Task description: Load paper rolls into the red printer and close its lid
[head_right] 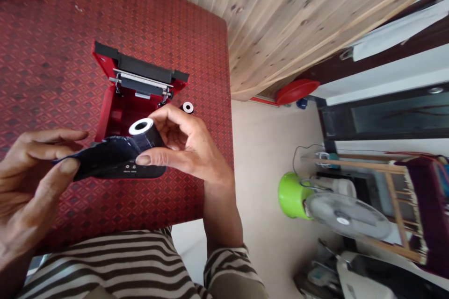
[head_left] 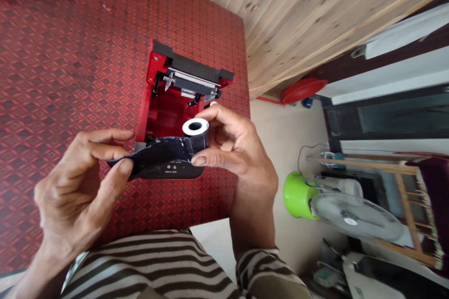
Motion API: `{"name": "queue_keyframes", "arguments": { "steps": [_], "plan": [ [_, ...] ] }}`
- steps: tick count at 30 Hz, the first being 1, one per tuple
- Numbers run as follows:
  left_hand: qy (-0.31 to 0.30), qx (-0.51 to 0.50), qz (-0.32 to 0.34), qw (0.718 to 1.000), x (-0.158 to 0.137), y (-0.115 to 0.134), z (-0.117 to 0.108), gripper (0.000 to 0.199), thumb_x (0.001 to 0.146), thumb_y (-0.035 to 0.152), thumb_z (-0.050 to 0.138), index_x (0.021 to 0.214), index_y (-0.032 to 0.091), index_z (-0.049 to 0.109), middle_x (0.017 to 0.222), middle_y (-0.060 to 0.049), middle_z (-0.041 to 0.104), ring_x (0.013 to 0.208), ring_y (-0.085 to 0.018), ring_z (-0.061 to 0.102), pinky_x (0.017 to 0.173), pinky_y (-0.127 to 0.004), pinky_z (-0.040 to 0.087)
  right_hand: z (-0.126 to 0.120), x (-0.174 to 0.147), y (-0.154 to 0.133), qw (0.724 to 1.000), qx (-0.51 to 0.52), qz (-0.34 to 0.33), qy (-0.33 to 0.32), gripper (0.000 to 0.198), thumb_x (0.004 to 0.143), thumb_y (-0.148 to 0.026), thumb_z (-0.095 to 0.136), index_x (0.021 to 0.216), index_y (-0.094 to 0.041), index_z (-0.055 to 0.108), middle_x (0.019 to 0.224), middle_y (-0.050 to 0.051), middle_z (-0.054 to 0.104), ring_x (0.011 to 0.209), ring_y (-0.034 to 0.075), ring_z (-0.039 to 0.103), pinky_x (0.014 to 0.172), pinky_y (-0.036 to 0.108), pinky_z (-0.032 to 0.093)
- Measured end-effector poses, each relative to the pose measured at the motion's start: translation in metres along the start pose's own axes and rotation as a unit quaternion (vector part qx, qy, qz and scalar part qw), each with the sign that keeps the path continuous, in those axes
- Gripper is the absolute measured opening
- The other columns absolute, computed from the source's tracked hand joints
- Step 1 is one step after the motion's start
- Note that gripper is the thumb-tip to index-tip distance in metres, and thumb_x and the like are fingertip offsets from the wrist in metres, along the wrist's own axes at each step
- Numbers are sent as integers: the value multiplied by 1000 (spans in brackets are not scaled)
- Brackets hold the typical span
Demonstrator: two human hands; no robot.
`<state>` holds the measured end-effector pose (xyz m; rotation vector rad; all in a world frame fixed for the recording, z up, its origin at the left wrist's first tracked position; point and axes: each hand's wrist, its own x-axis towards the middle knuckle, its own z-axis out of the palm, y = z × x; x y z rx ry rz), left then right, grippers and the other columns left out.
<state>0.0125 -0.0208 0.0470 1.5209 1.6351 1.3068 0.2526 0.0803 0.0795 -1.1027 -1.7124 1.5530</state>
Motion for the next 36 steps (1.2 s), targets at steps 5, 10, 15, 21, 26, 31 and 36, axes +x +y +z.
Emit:
{"name": "queue_keyframes", "arguments": {
  "steps": [5,10,15,21,26,31,36],
  "plan": [
    [-17,21,-8,1000,0,0,0,4,98,27,69,95,30,70,120,0,77,111,-26,75,99,-52,59,-7,0,0,999,34,-10,31,42,74,-42,100,103,-27,75,92,-4,74,78,13,69,68,24,56],
    [-53,75,73,993,1,-5,7,2,96,28,72,97,29,71,128,-3,73,113,-24,72,95,-44,57,-7,-1,-7,985,-126,-63,103,36,86,-46,91,111,-26,76,93,-2,75,78,15,68,70,27,56],
    [-57,103,133,984,0,-9,8,9,95,29,75,102,25,71,132,-10,71,102,-24,67,88,-42,52,10,-3,-19,901,-403,-113,116,23,98,-29,79,120,-23,74,112,6,78,100,23,71,92,40,60],
    [-60,45,118,990,-2,-12,1,13,98,31,69,108,24,73,132,-10,71,109,-25,67,96,-43,51,39,4,-22,830,-553,-59,46,26,104,-21,68,129,-14,71,115,12,77,112,28,69,98,43,59],
    [-34,64,108,991,-2,-15,0,14,99,29,68,111,25,73,128,-8,74,110,-23,69,100,-39,50,51,18,-31,785,-619,-11,6,17,104,-15,64,119,-13,73,110,13,76,108,29,70,86,40,57],
    [-39,81,135,987,1,-20,2,17,98,29,73,113,21,72,128,-9,72,112,-21,69,101,-34,53,59,24,-40,762,-647,-20,-23,19,105,-8,56,114,-15,72,109,12,77,110,28,69,83,38,54],
    [-48,69,138,987,2,-23,4,17,98,26,73,114,20,71,128,-9,72,115,-19,69,104,-31,53,58,34,-35,761,-648,17,-26,21,107,-10,54,116,-16,72,110,12,79,112,28,70,83,37,53]
  ]
}}
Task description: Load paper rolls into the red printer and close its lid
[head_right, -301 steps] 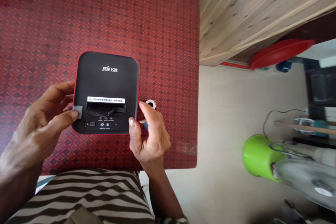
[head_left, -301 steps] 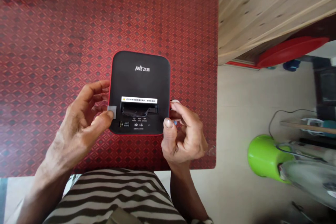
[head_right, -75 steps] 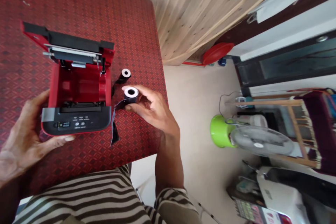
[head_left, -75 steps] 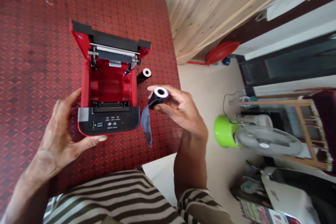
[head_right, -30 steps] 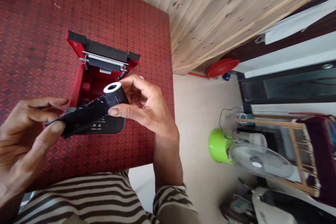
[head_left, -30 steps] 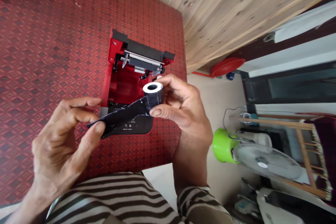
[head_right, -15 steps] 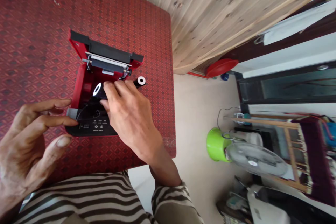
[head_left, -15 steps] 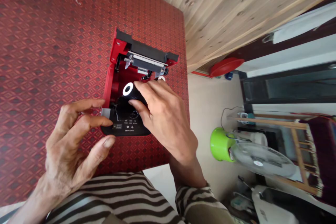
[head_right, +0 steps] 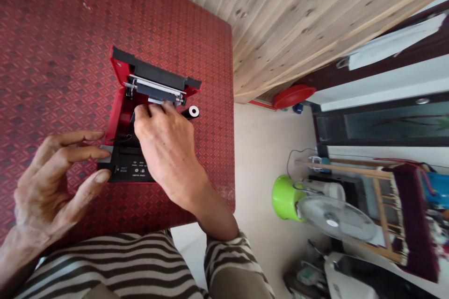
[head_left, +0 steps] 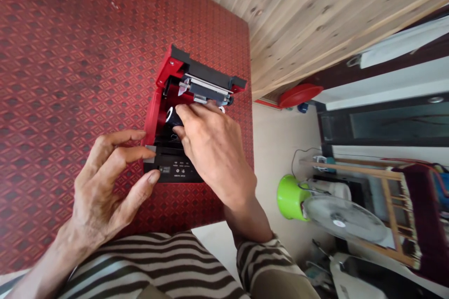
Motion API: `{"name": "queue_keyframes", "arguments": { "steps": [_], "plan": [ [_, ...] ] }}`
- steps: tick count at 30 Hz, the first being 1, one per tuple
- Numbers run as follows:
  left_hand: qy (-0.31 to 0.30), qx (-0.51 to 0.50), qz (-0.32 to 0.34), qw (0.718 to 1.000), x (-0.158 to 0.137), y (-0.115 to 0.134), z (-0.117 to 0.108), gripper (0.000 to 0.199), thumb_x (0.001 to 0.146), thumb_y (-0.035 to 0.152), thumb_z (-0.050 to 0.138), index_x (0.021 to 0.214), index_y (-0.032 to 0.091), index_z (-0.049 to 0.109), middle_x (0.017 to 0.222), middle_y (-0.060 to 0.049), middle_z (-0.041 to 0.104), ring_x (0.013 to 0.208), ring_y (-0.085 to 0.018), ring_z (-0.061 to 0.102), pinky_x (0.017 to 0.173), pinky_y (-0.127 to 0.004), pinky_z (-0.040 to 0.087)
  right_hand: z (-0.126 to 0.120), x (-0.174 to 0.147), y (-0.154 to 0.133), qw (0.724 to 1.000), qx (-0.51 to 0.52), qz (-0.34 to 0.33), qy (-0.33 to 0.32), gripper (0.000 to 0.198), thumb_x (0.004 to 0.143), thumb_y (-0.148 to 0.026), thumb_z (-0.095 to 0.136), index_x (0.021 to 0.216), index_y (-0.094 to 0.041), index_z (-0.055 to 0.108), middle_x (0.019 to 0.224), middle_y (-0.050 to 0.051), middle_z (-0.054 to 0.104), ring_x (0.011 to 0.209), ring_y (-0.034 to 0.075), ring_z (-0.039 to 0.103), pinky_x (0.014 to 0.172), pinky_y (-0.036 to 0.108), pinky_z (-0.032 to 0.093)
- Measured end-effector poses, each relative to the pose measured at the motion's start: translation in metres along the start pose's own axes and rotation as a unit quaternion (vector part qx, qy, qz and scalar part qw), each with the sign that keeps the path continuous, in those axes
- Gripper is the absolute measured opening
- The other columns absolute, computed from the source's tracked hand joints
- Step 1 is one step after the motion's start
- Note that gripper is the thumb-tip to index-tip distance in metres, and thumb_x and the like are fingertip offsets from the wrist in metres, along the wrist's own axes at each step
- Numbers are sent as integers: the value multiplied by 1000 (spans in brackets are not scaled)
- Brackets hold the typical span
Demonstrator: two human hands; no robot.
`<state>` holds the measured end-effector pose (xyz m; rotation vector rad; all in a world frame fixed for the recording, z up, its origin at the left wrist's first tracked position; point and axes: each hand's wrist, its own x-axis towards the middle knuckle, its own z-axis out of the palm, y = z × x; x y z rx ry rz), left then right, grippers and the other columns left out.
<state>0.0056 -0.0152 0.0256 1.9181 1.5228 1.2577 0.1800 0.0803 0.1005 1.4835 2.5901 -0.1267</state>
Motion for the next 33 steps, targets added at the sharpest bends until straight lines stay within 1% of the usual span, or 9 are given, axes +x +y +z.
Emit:
{"name": "queue_keyframes", "arguments": {
  "steps": [6,10,14,18,21,24,27,31,33],
  "plan": [
    [-4,-13,-14,1000,1,-1,2,15,98,22,72,113,21,70,126,-9,72,116,-21,71,104,-34,55,12,16,7,999,17,-24,-37,20,104,-9,57,112,-18,73,104,9,80,106,26,74,81,35,51],
    [-5,-12,-22,1000,1,-2,2,16,98,23,73,113,22,70,126,-8,72,116,-21,71,104,-36,56,16,22,10,998,35,-3,-48,29,107,-10,50,121,-19,73,115,10,78,103,25,75,79,35,52],
    [-8,-20,-36,999,0,-1,3,15,98,24,73,112,23,70,126,-7,72,116,-22,71,103,-37,56,17,24,10,998,50,-4,-42,28,106,-10,50,115,-18,76,130,12,73,107,25,73,86,35,53],
    [-5,-22,-43,999,0,-2,5,14,97,24,73,111,24,69,126,-7,72,116,-23,71,103,-39,56,19,26,8,998,54,0,-39,29,107,-10,49,117,-15,75,122,13,76,104,25,74,88,35,54],
    [-2,-22,-43,999,0,-3,5,15,96,23,73,111,25,69,126,-7,72,115,-23,71,102,-40,56,19,24,7,998,61,-7,-32,32,107,-8,47,124,-12,73,123,16,77,109,27,74,93,38,56],
    [-2,-21,-42,999,0,-3,4,15,96,23,73,110,26,70,125,-7,73,114,-24,72,101,-39,57,19,13,13,995,92,-23,11,40,105,-3,46,138,-9,68,130,18,76,120,29,73,106,42,57],
    [-2,-21,-43,999,-2,-3,3,16,96,23,73,112,26,70,126,-8,73,115,-24,72,101,-40,57,16,-11,22,986,146,-26,75,47,105,-1,46,148,-13,63,137,14,75,126,25,71,113,43,56],
    [3,-23,-44,999,-1,-3,4,18,94,21,74,111,25,70,126,-8,73,117,-25,71,104,-43,56,15,-47,34,964,223,-24,144,30,110,-15,55,133,-20,73,120,6,82,109,19,78,101,35,62],
    [10,-25,-40,999,0,-3,5,19,92,20,76,110,24,71,125,-8,74,117,-25,72,104,-43,56,18,-60,40,950,248,9,192,22,108,-18,62,123,-21,77,113,4,84,102,18,79,96,33,64]
  ]
}}
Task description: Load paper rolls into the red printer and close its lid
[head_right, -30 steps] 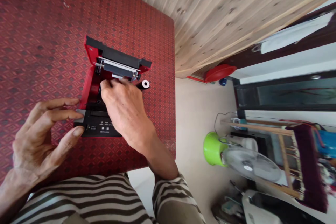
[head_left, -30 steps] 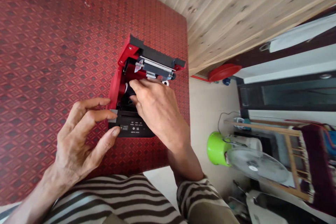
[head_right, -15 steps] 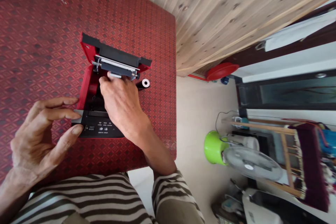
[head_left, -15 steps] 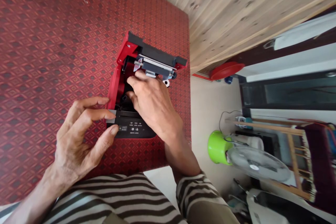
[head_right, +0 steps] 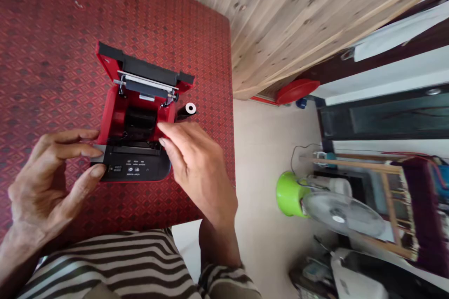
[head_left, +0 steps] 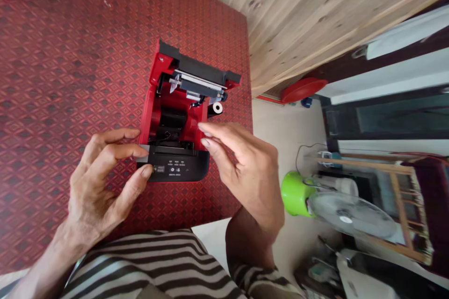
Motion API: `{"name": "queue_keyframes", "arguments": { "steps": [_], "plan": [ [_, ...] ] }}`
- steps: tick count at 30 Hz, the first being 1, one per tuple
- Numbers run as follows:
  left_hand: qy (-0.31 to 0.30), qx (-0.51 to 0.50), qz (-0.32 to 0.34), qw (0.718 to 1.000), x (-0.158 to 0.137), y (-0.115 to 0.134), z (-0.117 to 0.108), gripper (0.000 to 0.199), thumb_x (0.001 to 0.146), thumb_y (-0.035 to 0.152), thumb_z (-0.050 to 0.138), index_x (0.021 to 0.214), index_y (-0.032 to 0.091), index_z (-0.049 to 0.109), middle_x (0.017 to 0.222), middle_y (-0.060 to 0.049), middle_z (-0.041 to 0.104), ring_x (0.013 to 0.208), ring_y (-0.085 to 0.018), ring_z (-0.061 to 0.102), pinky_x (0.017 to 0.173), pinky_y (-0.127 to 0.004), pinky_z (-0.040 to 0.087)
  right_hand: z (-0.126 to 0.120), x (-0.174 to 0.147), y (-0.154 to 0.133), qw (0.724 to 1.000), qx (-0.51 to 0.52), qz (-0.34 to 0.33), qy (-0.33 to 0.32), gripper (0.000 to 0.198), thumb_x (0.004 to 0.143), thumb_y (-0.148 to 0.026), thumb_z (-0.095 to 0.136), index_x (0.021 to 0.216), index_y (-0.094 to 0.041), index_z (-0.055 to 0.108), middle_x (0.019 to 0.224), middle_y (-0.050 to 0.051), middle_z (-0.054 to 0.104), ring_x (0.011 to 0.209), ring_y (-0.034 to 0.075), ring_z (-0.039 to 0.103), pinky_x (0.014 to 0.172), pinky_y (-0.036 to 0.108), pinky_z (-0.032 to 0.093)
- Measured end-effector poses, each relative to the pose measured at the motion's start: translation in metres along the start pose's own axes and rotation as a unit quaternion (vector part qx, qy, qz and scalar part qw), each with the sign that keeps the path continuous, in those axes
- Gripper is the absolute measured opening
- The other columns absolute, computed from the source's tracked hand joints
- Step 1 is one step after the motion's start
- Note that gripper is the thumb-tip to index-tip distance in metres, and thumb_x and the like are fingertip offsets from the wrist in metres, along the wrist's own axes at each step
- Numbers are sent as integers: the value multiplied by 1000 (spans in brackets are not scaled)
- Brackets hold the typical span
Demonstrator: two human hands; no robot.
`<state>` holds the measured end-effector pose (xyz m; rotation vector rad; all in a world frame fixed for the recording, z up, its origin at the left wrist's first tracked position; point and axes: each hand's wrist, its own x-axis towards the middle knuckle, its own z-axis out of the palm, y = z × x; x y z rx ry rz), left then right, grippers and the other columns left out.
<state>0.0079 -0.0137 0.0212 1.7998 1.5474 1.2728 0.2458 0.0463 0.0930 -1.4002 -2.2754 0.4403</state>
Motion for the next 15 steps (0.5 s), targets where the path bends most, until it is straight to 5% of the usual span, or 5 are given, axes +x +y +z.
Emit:
{"name": "queue_keyframes", "arguments": {
  "steps": [5,15],
  "plan": [
    [6,4,1,1000,-1,0,2,21,91,19,77,110,23,72,124,-9,75,117,-26,72,105,-45,55,-1,-20,16,993,20,75,89,14,102,-18,70,108,-24,81,101,2,85,90,18,80,81,33,65],
    [15,23,-18,999,-4,6,2,25,89,23,78,113,26,72,127,-10,75,119,-29,71,106,-51,55,3,-23,27,994,35,61,82,13,104,-19,69,107,-24,81,99,1,85,85,17,79,80,32,64]
  ]
}}
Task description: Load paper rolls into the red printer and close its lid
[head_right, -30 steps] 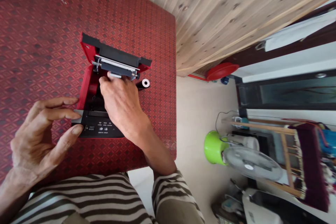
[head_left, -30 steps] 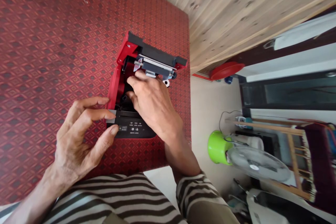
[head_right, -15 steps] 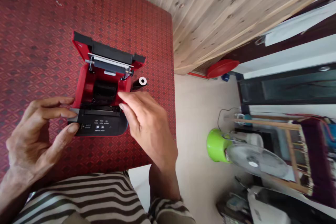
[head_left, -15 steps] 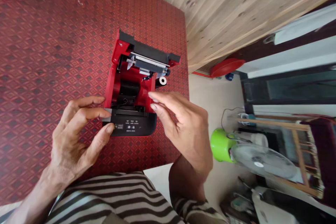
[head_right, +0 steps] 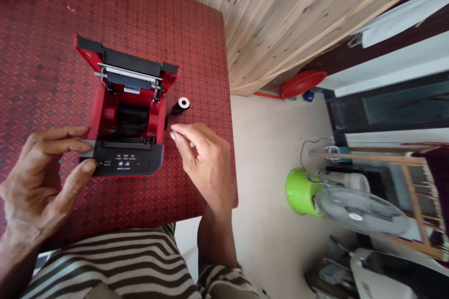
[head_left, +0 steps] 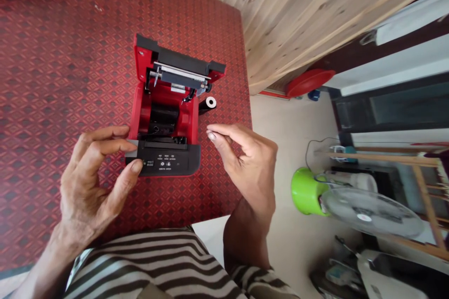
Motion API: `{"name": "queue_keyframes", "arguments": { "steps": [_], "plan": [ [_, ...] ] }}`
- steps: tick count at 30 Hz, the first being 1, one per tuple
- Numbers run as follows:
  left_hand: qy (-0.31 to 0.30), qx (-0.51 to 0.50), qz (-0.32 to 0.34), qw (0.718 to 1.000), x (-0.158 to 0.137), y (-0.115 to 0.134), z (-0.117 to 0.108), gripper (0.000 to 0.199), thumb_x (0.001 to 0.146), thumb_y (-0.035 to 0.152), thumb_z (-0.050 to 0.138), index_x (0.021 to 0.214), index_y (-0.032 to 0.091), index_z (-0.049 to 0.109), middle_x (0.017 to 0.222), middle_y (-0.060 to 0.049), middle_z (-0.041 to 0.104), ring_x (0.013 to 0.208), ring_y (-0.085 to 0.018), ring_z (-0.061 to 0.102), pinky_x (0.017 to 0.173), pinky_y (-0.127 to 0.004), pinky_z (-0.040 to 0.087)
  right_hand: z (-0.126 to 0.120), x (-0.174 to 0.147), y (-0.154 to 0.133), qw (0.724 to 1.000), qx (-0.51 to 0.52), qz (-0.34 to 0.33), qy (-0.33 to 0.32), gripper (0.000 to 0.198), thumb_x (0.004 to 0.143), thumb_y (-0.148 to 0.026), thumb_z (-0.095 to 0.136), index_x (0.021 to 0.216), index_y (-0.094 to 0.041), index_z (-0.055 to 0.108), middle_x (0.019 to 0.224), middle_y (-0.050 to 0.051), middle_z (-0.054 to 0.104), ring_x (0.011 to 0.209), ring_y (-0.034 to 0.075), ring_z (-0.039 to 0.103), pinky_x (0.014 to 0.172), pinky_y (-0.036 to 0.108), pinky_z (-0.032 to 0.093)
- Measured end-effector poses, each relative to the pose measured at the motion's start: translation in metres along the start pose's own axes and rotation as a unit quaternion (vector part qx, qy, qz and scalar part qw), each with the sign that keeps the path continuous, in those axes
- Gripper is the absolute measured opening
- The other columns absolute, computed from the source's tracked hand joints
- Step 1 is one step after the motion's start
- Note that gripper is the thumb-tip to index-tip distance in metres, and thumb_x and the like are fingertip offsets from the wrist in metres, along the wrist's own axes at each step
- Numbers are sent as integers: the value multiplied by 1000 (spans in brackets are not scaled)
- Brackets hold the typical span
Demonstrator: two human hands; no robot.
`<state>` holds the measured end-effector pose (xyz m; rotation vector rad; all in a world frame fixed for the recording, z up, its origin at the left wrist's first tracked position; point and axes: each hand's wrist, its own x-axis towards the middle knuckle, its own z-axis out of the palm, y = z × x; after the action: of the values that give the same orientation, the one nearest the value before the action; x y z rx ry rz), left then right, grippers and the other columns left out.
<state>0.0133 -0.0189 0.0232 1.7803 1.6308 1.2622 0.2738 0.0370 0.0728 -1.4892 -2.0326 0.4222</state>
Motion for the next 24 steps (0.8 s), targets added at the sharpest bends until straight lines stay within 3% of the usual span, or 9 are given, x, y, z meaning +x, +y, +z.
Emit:
{"name": "queue_keyframes", "arguments": {
  "steps": [7,12,17,24],
  "plan": [
    [4,-7,-1,1000,0,-4,1,25,89,23,79,112,26,71,125,-9,75,119,-29,72,105,-51,55,7,13,-13,997,-31,-70,9,16,107,-20,64,113,-24,79,104,2,84,95,18,78,91,37,64],
    [0,-10,6,1000,1,-6,0,25,89,22,79,113,25,71,126,-9,75,119,-27,71,106,-47,55,23,31,-32,982,-83,-138,-97,27,110,-16,54,130,-15,72,122,9,80,113,20,73,107,36,59],
    [-8,-17,15,1000,3,-6,-1,24,90,22,79,112,25,71,125,-8,75,118,-25,72,106,-44,56,40,53,-45,959,-176,-98,-198,35,106,-4,48,131,-14,71,136,15,73,123,26,68,112,43,55],
    [-14,-27,13,999,4,-8,-1,21,91,24,77,111,28,71,125,-5,75,116,-25,72,102,-43,57,50,69,-51,935,-245,-83,-243,28,107,-6,50,119,-12,74,122,16,78,122,29,68,109,44,55]
  ]
}}
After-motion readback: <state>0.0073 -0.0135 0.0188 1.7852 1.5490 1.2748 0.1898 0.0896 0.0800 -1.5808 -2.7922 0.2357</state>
